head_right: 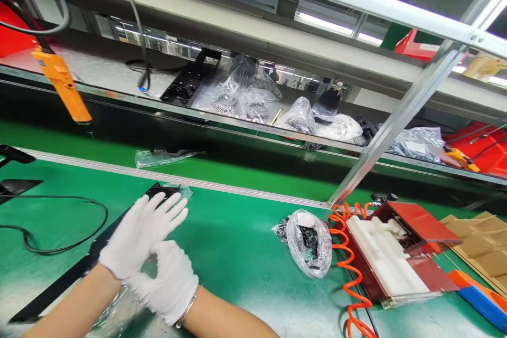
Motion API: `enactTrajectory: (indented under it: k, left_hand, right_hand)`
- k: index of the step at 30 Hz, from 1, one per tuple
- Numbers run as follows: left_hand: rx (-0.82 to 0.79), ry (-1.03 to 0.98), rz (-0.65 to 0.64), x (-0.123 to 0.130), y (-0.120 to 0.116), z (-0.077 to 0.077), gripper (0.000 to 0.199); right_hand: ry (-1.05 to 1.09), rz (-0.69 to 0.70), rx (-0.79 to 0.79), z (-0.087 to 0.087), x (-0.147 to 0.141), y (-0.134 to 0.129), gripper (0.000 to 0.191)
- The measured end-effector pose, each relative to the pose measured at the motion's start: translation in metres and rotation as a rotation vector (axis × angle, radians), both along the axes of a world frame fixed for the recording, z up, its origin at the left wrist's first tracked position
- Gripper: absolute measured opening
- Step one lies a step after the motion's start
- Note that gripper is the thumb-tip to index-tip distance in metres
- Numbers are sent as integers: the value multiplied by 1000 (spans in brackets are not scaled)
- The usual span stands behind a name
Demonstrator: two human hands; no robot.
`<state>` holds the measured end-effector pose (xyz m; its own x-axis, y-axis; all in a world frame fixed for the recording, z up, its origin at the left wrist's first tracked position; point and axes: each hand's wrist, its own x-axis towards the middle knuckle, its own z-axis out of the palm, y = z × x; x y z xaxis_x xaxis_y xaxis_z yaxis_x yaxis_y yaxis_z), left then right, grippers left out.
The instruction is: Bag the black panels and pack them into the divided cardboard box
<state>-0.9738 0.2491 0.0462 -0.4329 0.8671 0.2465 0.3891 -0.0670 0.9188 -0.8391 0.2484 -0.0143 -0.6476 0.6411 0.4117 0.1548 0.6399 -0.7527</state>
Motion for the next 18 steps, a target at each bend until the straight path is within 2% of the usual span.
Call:
enactTrajectory:
  k: [2,4,5,7,9,11,15,16,18]
  left_hand:
    - [22,-319,-82,28,17,-4,58]
    - [-19,-397,-151,47,34,-12,60]
    - [-55,-325,-178,53,42,-17,61]
    - [-113,17,-219,63,58,-31,59]
    - [-125,268,-265,70,72,-50,47]
    - [-127,460,-332,77,82,-73,36]
    - [-227,840,-473,88,94,-121,37]
    - [-249,892,-493,91,96,-129,43]
    - [-283,944,-512,98,100,-138,59]
  right_hand:
    - [-66,-80,131,1,13,4,34]
    - [-158,-9,307,3,31,11,35]
    - [-182,13,366,6,41,15,34]
    - [-189,-58,371,14,58,23,30]
    - [-199,-201,280,21,70,31,28]
    - [-245,-273,190,22,78,39,30]
    - [-276,-292,57,-1,86,52,13]
    - [-249,-307,29,-8,86,54,11]
    - [-151,-355,-27,-20,87,57,17]
